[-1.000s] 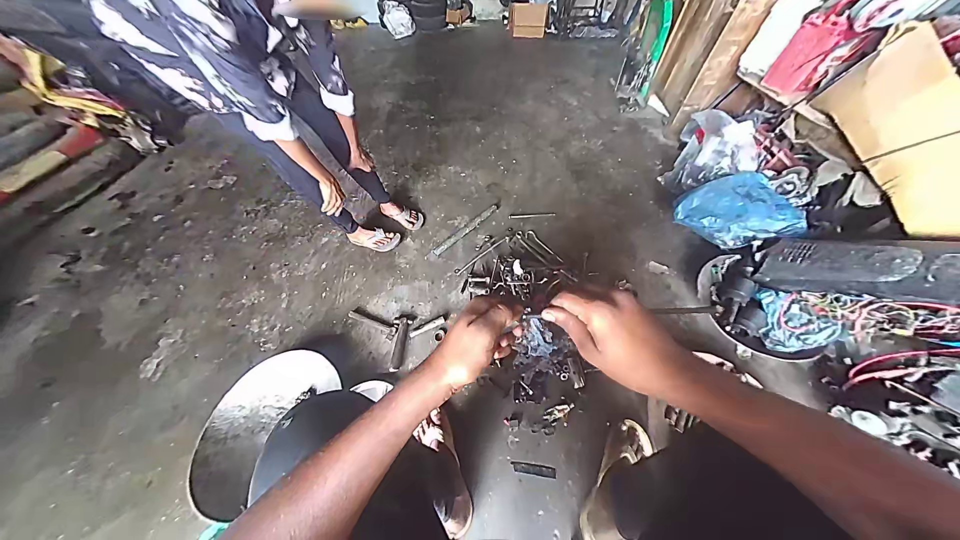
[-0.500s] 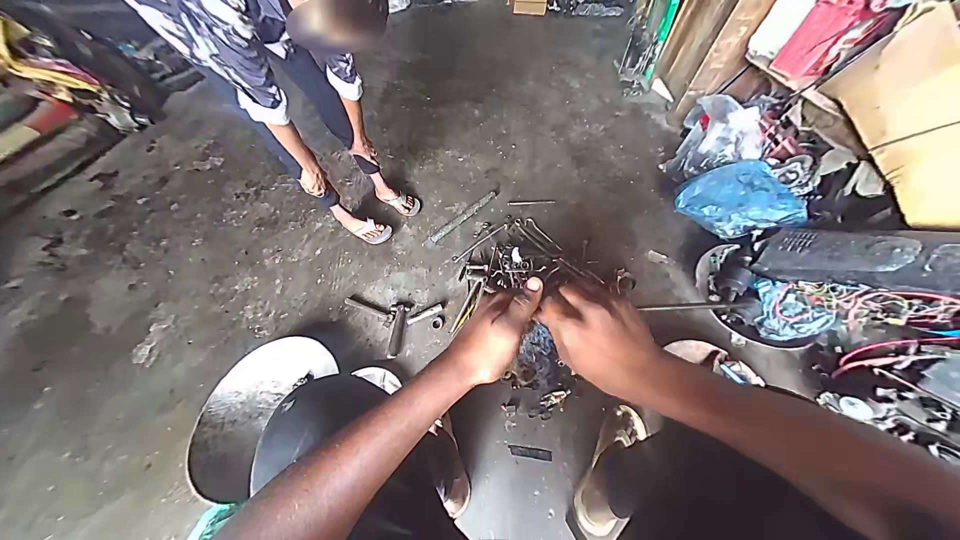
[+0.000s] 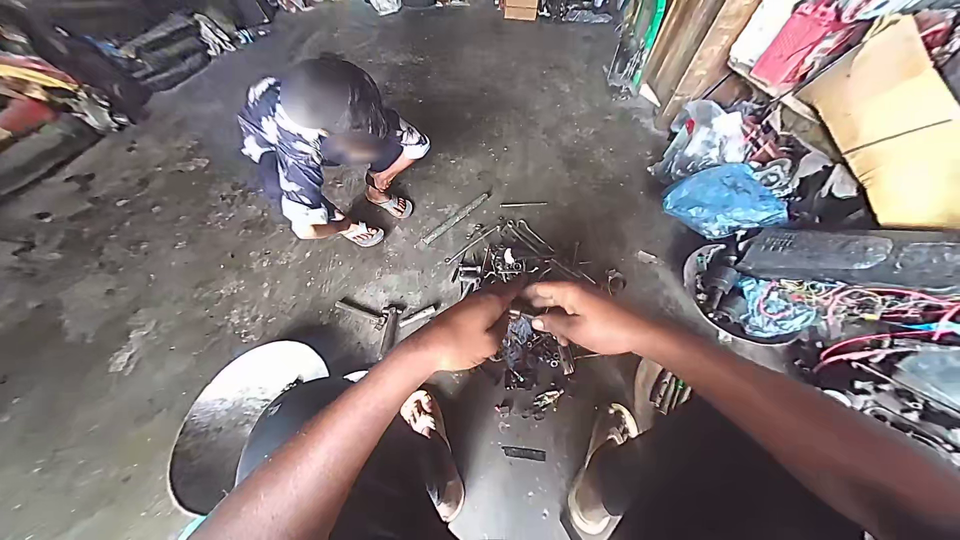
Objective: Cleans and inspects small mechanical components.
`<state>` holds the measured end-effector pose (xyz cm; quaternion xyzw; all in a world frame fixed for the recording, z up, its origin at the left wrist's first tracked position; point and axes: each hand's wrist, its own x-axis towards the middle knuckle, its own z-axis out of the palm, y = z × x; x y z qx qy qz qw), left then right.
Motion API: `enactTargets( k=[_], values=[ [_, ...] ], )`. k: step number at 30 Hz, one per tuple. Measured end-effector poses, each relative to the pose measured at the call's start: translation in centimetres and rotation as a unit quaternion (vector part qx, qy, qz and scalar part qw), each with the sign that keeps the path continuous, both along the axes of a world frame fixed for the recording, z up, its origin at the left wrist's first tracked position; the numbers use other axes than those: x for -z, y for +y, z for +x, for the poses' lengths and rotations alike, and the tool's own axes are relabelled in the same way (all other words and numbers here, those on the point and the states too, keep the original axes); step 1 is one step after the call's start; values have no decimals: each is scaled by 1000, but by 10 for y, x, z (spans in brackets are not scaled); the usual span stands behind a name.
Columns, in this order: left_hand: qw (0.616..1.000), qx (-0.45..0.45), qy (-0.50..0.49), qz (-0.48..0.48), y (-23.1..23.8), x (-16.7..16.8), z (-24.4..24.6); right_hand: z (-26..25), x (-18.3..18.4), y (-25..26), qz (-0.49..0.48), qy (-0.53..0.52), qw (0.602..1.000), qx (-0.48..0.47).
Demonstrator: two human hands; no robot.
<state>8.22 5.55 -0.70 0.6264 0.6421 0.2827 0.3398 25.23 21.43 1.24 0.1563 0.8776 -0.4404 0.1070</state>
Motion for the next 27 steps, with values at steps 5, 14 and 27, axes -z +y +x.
enactTargets(
  k=[5,14,27],
  values=[
    [984,19,178,-3,1,-3,-1,2,2,-7,113,13,993,-13],
    [983,4,180,-17,-5,4,-6,11,10,-24,289,77,953,-53],
    [961,-84,235,122,-6,2,17,11,12,-17,225,131,964,49]
  ],
)
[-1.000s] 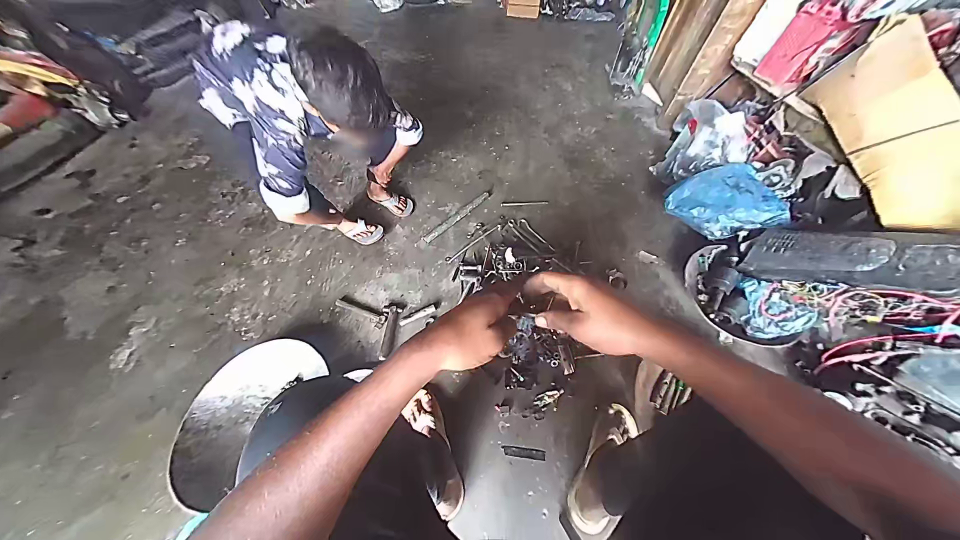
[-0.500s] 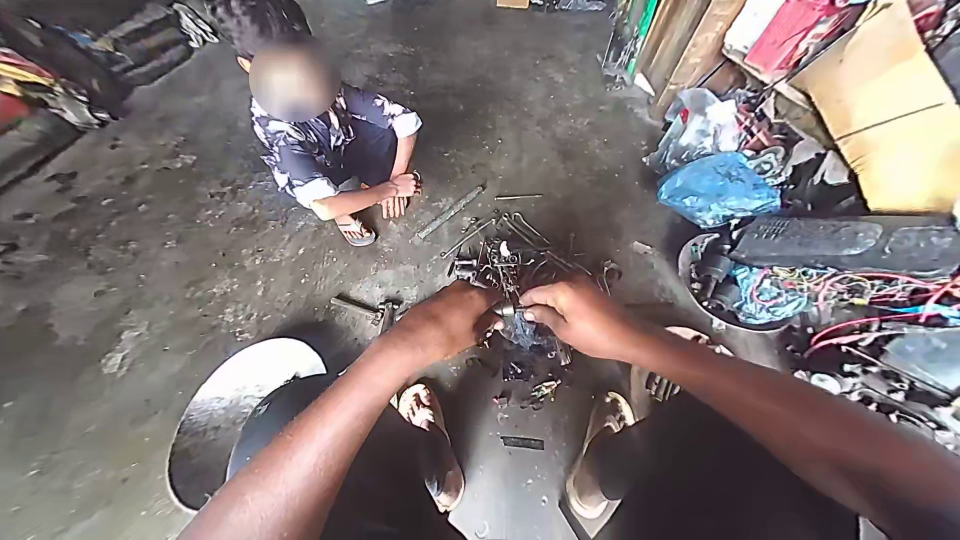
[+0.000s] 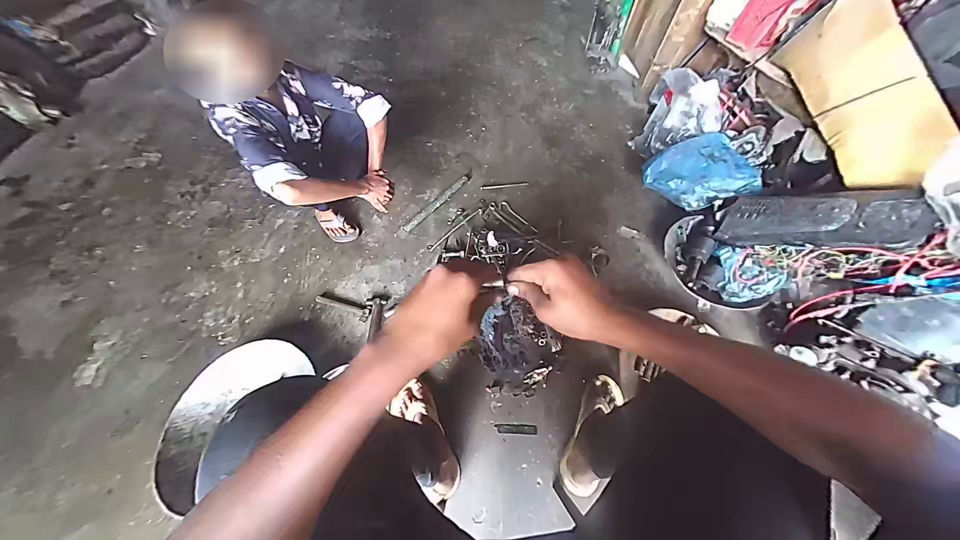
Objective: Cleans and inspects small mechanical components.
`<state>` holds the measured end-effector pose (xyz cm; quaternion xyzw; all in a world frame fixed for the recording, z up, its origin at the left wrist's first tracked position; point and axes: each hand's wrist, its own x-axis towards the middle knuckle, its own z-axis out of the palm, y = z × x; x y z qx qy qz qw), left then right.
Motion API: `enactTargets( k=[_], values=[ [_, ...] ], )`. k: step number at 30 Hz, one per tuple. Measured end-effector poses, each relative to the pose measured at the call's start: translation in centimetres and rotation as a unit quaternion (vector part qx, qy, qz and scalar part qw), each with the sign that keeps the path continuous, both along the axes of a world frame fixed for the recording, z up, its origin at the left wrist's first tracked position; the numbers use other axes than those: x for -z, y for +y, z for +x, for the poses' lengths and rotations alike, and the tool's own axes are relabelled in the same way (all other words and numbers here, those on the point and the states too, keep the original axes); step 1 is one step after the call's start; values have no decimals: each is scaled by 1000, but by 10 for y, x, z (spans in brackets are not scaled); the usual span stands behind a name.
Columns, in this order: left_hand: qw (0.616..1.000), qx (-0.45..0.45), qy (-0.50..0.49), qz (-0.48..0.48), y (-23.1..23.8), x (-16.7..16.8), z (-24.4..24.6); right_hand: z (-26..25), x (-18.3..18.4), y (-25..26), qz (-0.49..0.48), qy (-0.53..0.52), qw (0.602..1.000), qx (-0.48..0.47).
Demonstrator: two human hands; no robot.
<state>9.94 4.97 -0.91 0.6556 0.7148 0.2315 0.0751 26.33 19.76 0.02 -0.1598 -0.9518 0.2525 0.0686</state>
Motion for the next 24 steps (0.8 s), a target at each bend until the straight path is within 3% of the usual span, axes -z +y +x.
enactTargets(
  k=[2,5,8,10,12,14,16,18,20,21,24],
  values=[
    [994,46,-80,-65,-3,-6,-14,6,7,-6,133,37,988,-62],
    [967,112,-171,-149,-3,-2,-31,11,11,-15,327,70,931,-148],
    [978,84,-161,-99,0,-1,-25,13,13,-17,362,77,916,-156],
    [998,37,-47,9,-2,5,-7,14,14,-15,258,74,957,-111],
    [990,12,101,100,-3,17,12,8,6,-10,35,17,999,-14],
    [968,12,201,149,-1,23,21,1,-1,1,-197,-17,979,47],
    [969,32,200,144,2,20,15,-1,0,8,-244,-5,969,44],
    [993,28,84,80,4,8,3,0,2,10,-89,17,996,-9],
    [995,30,-86,-28,5,-5,-12,6,8,3,96,51,991,-72],
    [978,54,-177,-100,3,-8,-22,10,12,-3,172,73,977,-104],
    [849,140,-412,-299,1,-3,-45,15,14,-20,355,112,911,-178]
  ],
)
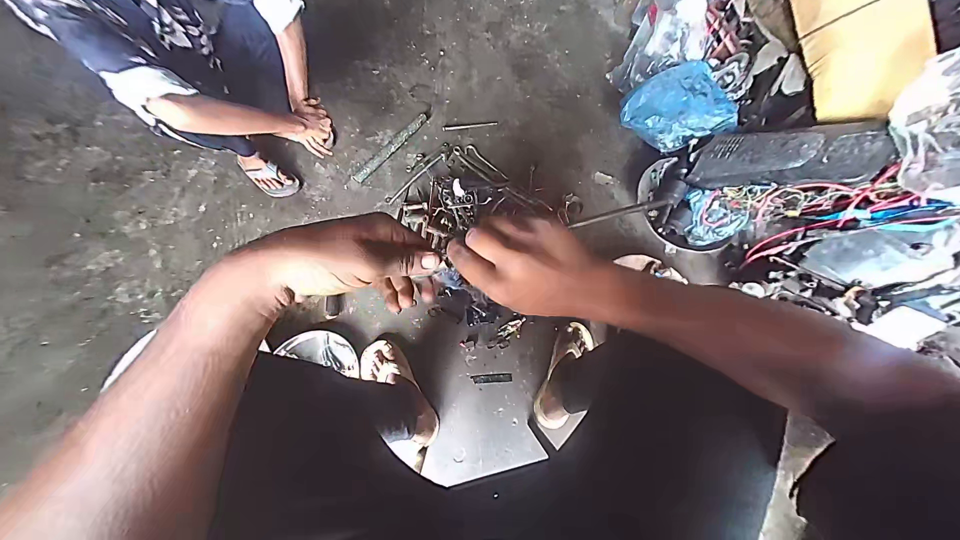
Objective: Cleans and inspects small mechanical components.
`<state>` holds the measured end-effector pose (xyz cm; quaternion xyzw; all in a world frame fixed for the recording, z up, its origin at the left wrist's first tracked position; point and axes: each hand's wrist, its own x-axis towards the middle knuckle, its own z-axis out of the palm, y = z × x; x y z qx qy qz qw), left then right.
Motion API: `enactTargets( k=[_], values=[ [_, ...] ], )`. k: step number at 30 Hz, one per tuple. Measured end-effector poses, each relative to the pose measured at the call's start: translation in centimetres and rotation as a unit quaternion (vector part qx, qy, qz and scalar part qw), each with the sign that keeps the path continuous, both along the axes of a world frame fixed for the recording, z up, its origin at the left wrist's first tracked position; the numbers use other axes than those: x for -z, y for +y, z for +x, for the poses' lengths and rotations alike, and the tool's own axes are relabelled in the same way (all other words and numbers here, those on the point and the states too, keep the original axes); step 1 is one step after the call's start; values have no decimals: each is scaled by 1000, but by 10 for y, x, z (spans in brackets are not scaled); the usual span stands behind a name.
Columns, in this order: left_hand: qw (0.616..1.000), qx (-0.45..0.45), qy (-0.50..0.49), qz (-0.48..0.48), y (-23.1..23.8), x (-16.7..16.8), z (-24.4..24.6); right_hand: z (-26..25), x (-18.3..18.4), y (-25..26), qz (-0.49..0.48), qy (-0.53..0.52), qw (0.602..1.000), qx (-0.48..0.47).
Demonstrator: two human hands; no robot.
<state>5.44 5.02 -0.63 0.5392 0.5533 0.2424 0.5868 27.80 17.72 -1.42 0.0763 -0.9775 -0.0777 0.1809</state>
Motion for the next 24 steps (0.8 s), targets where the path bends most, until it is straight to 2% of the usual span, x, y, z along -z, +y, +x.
enactTargets(
  k=[2,4,5,6,7,8,9,10,11,12,13,14,15,17,18,19,21,24],
  values=[
    [995,30,-74,-65,2,10,-4,2,0,-6,56,21,998,-13],
    [993,-19,-104,-52,5,18,2,6,1,-4,60,8,998,6],
    [995,-55,-87,-14,6,20,9,7,3,0,33,-6,999,24],
    [995,-90,-23,47,6,19,18,8,3,2,-19,-32,998,49],
    [980,-120,94,130,5,18,29,8,4,5,-96,-58,990,82],
    [936,-142,233,220,3,21,40,6,4,8,-200,-94,967,125],
    [873,-151,343,313,2,27,50,2,4,13,-324,-122,924,164],
    [815,-146,418,374,1,33,57,-1,3,20,-447,-135,865,185],
    [774,-132,467,406,0,35,62,-3,3,25,-553,-139,800,188],
    [752,-119,491,422,0,35,62,-5,1,28,-620,-145,749,184],
    [753,-110,490,425,1,32,59,-6,-1,30,-625,-148,747,175],
    [779,-110,463,408,2,27,54,-6,-2,32,-570,-148,792,161],
    [828,-116,410,364,4,22,49,-5,-3,32,-478,-145,853,149],
    [949,-78,232,197,8,10,34,2,-1,27,-299,-105,942,105],
    [986,-35,115,119,9,10,25,7,2,20,-221,-76,970,72],
    [998,1,24,55,9,11,17,10,4,13,-145,-43,988,37],
    [996,49,-65,-20,7,12,9,11,3,3,-14,4,1000,-11],
    [989,59,-129,-39,9,22,10,15,4,0,58,18,998,-24]
  ],
)
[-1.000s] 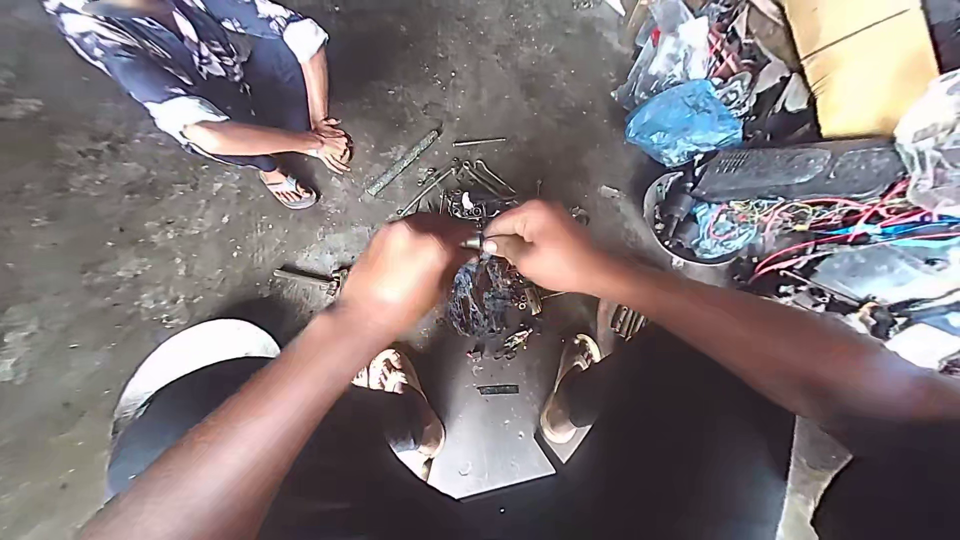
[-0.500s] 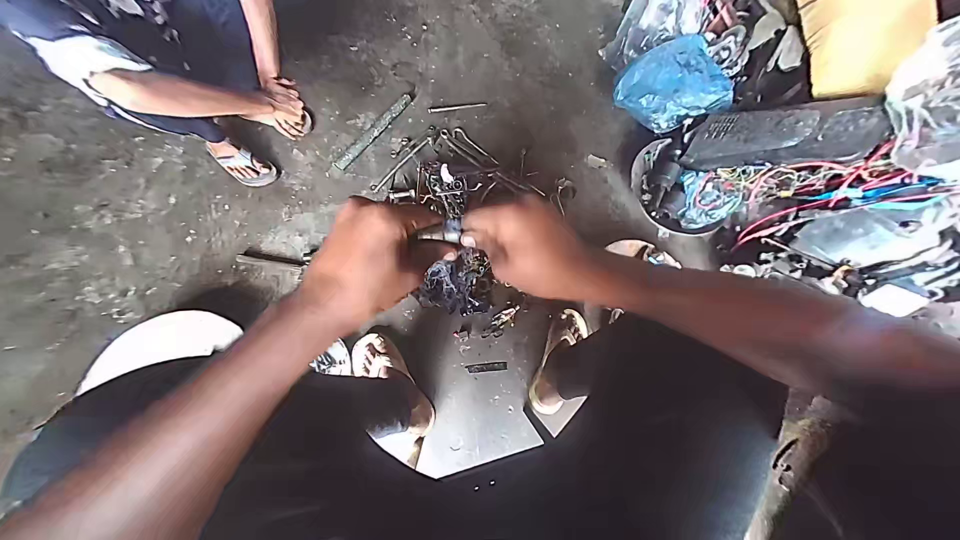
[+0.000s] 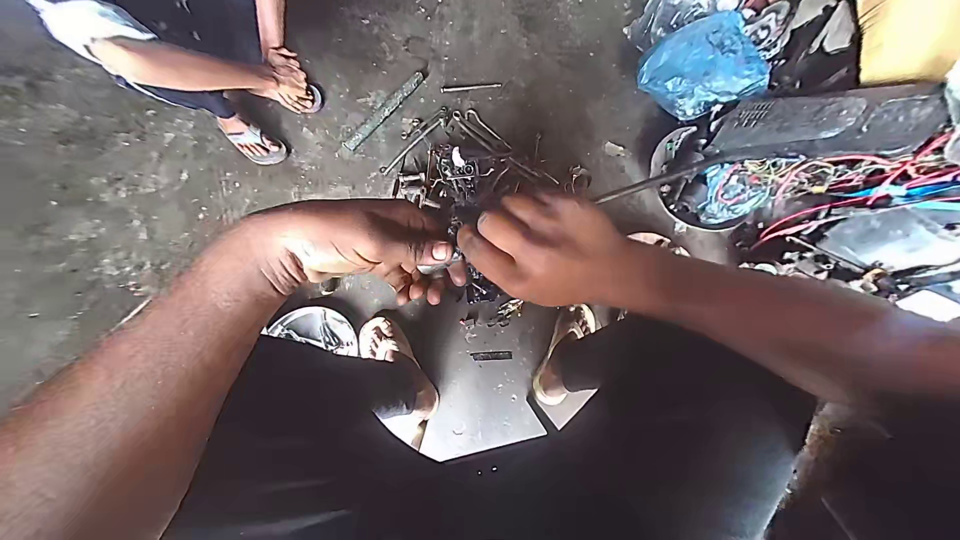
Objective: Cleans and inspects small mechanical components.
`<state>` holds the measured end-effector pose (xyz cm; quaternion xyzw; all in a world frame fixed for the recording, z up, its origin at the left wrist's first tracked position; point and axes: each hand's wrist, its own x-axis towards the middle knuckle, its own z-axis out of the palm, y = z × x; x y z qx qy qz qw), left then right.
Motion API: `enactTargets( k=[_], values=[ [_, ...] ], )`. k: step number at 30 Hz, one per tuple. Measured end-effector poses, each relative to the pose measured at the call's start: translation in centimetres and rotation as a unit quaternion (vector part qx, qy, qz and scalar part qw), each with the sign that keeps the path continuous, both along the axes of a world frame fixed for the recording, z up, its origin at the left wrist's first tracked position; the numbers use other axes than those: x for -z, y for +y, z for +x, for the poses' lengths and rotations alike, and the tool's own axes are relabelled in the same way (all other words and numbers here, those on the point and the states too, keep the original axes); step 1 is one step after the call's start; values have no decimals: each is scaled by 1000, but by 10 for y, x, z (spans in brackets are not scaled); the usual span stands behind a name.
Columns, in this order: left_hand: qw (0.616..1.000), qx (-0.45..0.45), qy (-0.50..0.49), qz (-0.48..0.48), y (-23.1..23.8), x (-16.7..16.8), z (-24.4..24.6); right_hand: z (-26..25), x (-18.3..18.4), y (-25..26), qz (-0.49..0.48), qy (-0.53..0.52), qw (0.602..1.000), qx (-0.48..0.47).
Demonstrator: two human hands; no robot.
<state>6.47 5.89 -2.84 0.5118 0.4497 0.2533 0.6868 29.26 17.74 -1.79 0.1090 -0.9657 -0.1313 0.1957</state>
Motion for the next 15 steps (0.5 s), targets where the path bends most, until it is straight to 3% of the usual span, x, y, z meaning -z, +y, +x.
enactTargets(
  k=[2,3,4,5,6,7,8,9,10,11,13,15],
  values=[
    [995,-59,26,73,1,6,10,4,0,4,-49,-30,998,25],
    [979,-99,95,151,0,5,17,4,0,8,-112,-53,991,46],
    [936,-146,206,244,-3,4,26,2,0,12,-198,-76,974,77],
    [858,-186,342,335,-5,5,37,-1,0,16,-305,-100,940,115],
    [775,-199,443,405,-6,6,47,-5,0,20,-439,-119,878,147],
    [710,-189,513,443,-5,8,56,-8,-1,23,-578,-138,786,172],
    [669,-176,553,464,-3,9,59,-11,-3,24,-688,-152,684,192],
    [653,-164,571,469,-1,9,58,-14,-4,25,-738,-163,621,206],
    [664,-152,572,458,1,7,54,-16,-3,26,-737,-167,620,209],
    [699,-147,552,430,3,3,49,-17,-1,29,-689,-161,678,202],
    [823,-132,456,313,8,-8,35,-15,3,30,-491,-139,844,167],
    [940,-54,288,174,10,-13,15,-7,9,21,-288,-81,949,98]
  ],
)
